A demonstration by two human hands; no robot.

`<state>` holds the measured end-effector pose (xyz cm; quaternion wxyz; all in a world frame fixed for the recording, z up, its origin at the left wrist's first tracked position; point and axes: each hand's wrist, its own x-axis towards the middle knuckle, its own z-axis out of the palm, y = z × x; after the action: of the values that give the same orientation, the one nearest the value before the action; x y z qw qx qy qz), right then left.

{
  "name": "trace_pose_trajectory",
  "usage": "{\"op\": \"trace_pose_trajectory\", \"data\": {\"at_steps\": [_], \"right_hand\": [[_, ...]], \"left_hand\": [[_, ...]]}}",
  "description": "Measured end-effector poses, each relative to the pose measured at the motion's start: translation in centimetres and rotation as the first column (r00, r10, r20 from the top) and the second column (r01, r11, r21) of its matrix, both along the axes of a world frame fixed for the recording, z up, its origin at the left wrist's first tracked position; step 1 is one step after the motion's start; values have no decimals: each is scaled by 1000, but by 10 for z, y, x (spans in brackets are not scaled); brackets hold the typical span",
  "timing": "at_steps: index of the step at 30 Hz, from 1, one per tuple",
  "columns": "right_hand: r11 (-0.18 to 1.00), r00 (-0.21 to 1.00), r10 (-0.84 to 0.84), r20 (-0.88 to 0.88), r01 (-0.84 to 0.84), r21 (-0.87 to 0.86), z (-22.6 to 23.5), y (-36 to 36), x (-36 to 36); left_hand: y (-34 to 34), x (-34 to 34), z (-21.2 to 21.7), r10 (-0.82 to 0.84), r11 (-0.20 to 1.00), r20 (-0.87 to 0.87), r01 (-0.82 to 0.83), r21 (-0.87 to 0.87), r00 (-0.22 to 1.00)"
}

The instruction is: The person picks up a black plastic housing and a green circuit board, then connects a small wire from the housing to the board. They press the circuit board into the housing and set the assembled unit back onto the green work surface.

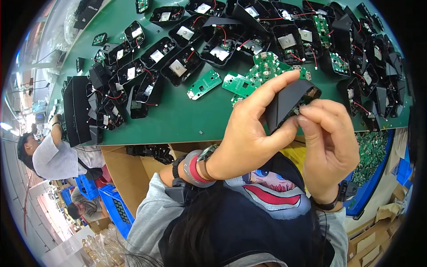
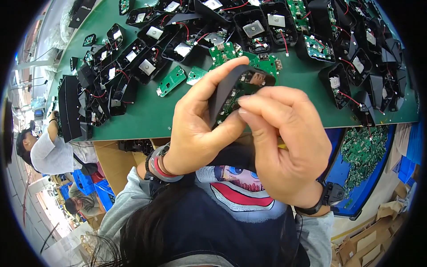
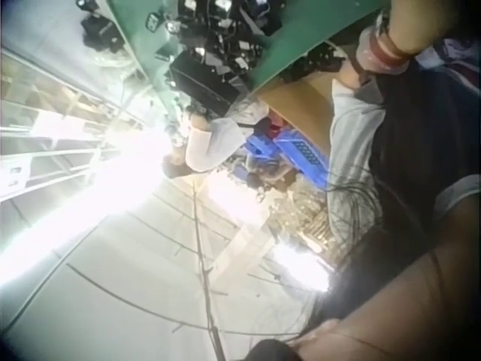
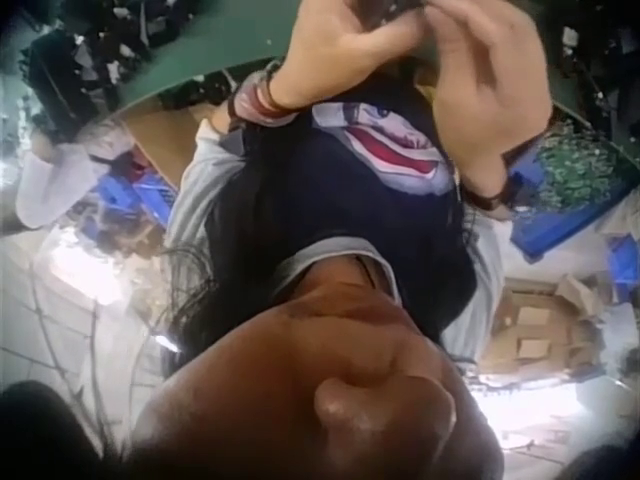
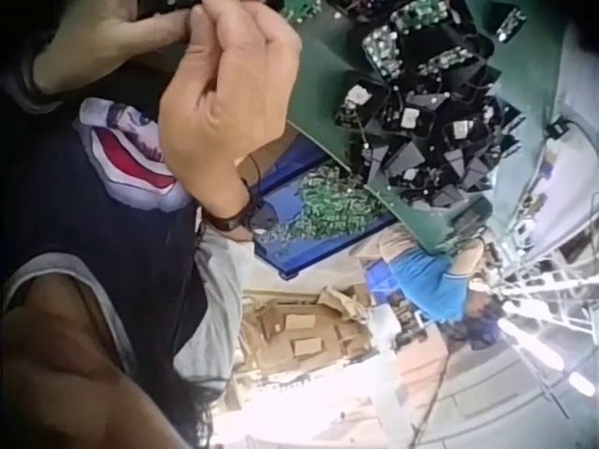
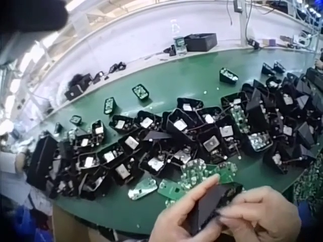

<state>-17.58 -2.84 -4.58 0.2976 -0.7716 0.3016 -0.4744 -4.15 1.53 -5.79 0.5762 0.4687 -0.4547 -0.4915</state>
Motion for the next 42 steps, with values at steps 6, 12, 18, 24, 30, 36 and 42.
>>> {"op": "trace_pose_trajectory", "data": {"at_steps": [6,12,18,24,30,36,42], "right_hand": [[968,984,-15,177,-30,249,-8,2,1],[996,999,-37,2,37,77,-9,3,-2],[1000,999,19,-45,-18,24,-12,-2,-6],[991,997,44,-65,-36,126,-5,-4,-7],[827,997,-11,72,-31,562,6,-6,1],[949,998,31,-53,-13,316,-4,1,0],[982,993,118,9,-118,151,-22,4,-21]], "left_hand": [[3,-6,-4,67,998,-43,-67,4,997],[6,-6,-4,69,998,-113,-68,14,991],[7,0,0,1,997,-241,17,73,970],[2,-1,3,52,997,-298,-34,66,953],[2,7,1,56,985,-279,-8,171,959],[-2,11,10,33,966,-99,-7,258,995],[-25,42,45,-138,987,554,162,6,821]]}}
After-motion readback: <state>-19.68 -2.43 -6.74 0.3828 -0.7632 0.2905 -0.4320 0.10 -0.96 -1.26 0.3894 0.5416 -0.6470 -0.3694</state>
